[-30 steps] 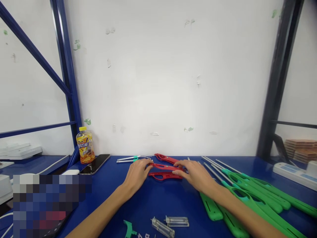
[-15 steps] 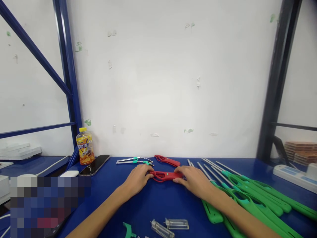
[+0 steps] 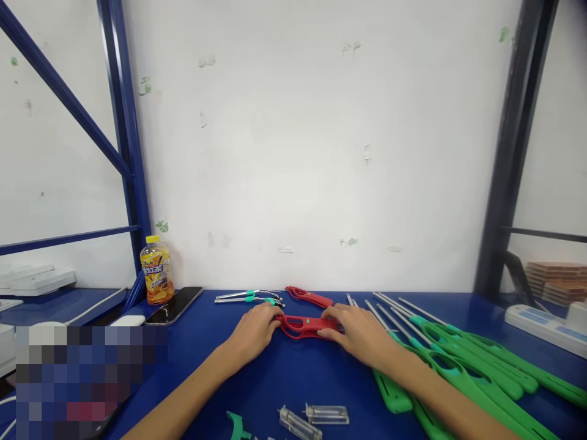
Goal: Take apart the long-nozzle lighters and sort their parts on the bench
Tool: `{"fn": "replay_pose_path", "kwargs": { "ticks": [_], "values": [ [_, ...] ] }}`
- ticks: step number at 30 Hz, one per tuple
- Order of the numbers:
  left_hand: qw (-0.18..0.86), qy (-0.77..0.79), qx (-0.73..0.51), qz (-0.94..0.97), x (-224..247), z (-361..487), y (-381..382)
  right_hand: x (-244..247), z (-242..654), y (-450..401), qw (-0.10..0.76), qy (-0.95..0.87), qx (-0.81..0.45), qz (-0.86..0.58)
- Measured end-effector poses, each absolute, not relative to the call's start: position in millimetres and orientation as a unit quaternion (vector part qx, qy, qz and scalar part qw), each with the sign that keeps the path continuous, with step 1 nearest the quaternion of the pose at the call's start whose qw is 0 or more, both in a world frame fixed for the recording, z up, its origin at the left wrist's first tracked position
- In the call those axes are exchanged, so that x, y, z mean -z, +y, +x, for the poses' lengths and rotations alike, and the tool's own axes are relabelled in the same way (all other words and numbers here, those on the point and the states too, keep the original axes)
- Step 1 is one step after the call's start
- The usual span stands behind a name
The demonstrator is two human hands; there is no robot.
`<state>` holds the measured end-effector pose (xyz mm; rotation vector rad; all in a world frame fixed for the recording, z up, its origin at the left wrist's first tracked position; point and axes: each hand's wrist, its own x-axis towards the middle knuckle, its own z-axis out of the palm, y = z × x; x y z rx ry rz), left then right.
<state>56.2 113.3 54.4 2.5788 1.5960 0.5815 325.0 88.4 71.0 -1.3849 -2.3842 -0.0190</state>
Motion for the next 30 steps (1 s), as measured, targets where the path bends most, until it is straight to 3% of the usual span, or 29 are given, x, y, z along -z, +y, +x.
{"fn": "replay_pose_path", "kwargs": {
  "ticks": [30],
  "values": [
    [0.041,0.511,-0.197,0.835,-52.1,55.9,113.0,-64.9,324.1,88.4,0.176,-0.853,0.011,-0.49]
  ]
}}
